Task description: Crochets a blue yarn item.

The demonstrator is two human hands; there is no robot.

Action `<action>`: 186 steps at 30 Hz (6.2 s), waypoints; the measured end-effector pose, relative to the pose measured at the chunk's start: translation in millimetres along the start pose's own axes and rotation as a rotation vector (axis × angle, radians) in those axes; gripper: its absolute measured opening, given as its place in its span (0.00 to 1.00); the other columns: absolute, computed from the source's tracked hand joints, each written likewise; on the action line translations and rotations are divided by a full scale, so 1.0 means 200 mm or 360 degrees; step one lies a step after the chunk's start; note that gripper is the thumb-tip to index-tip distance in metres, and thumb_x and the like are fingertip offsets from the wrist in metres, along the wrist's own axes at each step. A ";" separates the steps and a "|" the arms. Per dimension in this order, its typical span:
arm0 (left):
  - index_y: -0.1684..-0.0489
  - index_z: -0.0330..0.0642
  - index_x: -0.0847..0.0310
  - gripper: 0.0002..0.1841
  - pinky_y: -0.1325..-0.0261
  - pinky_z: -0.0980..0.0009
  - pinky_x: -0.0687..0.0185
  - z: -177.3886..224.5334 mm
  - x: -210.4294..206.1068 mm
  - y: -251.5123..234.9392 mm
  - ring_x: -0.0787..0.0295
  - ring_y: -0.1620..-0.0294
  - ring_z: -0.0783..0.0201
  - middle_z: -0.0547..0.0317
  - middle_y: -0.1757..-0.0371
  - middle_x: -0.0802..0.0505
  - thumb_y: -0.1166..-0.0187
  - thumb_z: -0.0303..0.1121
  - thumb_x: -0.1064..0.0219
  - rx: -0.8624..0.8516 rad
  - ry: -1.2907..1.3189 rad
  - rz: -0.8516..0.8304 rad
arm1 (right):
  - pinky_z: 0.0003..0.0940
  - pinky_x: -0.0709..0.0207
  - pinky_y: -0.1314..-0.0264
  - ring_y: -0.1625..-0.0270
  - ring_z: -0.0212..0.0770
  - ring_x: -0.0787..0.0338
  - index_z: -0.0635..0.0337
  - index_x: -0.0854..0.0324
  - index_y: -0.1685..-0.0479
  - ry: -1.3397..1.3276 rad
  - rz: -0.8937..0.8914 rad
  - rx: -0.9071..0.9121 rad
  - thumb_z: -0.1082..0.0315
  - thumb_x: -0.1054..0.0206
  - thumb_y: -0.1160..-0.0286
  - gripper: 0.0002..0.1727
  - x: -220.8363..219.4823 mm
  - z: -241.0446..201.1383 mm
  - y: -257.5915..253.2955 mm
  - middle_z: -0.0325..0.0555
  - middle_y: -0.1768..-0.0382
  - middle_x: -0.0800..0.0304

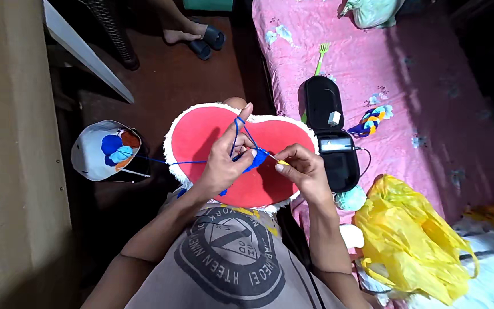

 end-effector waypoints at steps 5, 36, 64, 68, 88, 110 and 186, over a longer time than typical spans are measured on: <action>0.06 0.46 0.49 0.45 0.68 0.81 0.17 -0.04 -0.04 0.01 0.16 0.75 0.73 0.61 0.65 0.09 0.29 0.14 0.34 0.0086 0.0151 0.0015 | 0.15 0.35 0.81 0.83 0.20 0.28 0.58 0.15 0.55 -0.0885 -0.0052 -0.0326 0.80 0.35 0.31 0.11 -0.11 0.13 0.00 0.41 0.67 0.10; 0.22 0.37 0.23 0.30 0.67 0.84 0.18 0.08 0.05 0.03 0.16 0.71 0.78 0.64 0.62 0.08 0.29 0.16 0.36 -0.0261 -0.0030 0.0156 | 0.19 0.15 0.55 0.59 0.27 0.11 0.68 0.15 0.65 0.0443 0.0501 0.0733 0.79 0.31 0.30 0.01 -0.10 -0.07 0.08 0.46 0.64 0.11; 0.20 0.37 0.26 0.32 0.71 0.83 0.18 -0.01 0.01 0.00 0.16 0.75 0.75 0.64 0.69 0.10 0.30 0.15 0.40 0.0051 0.0122 -0.0049 | 0.20 0.14 0.57 0.62 0.23 0.12 0.60 0.13 0.61 -0.0133 0.0205 0.0334 0.81 0.30 0.34 0.08 -0.03 0.08 0.07 0.35 0.62 0.11; 0.15 0.41 0.30 0.35 0.71 0.83 0.20 0.01 -0.03 0.01 0.18 0.75 0.76 0.65 0.69 0.11 0.29 0.17 0.38 -0.0014 -0.0069 -0.0048 | 0.14 0.32 0.76 0.78 0.18 0.26 0.55 0.13 0.61 -0.0550 0.0113 0.0031 0.81 0.31 0.34 0.10 -0.05 0.15 0.05 0.32 0.69 0.12; 0.18 0.37 0.27 0.33 0.71 0.83 0.20 -0.04 0.01 0.00 0.18 0.76 0.75 0.62 0.70 0.11 0.31 0.15 0.44 0.0123 0.0314 -0.0034 | 0.19 0.14 0.57 0.62 0.24 0.13 0.64 0.13 0.63 0.0058 0.0250 0.0363 0.81 0.30 0.34 0.05 -0.01 0.04 0.09 0.38 0.64 0.12; 0.19 0.32 0.27 0.31 0.56 0.77 0.11 0.03 -0.06 0.04 0.10 0.62 0.74 0.59 0.55 0.05 0.28 0.16 0.34 -0.0261 -0.0267 0.0141 | 0.21 0.15 0.53 0.59 0.26 0.12 0.68 0.10 0.51 0.0238 0.0341 0.0459 0.80 0.35 0.28 0.12 -0.07 -0.05 0.08 0.42 0.62 0.10; 0.43 0.31 0.15 0.14 0.78 0.55 0.26 0.28 0.22 -0.08 0.21 0.82 0.54 0.49 0.75 0.13 0.16 0.32 0.37 -0.0400 -0.1620 0.0197 | 0.14 0.31 0.80 0.82 0.20 0.26 0.63 0.11 0.49 -0.0618 0.0354 0.0185 0.82 0.33 0.30 0.13 -0.15 -0.21 -0.07 0.41 0.68 0.09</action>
Point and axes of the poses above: each hand's wrist, its own y-axis away from the middle knuckle, its own x-axis out of the back of the hand, z = x × y, the point moved 9 cm from there along -y, towards the middle knuckle
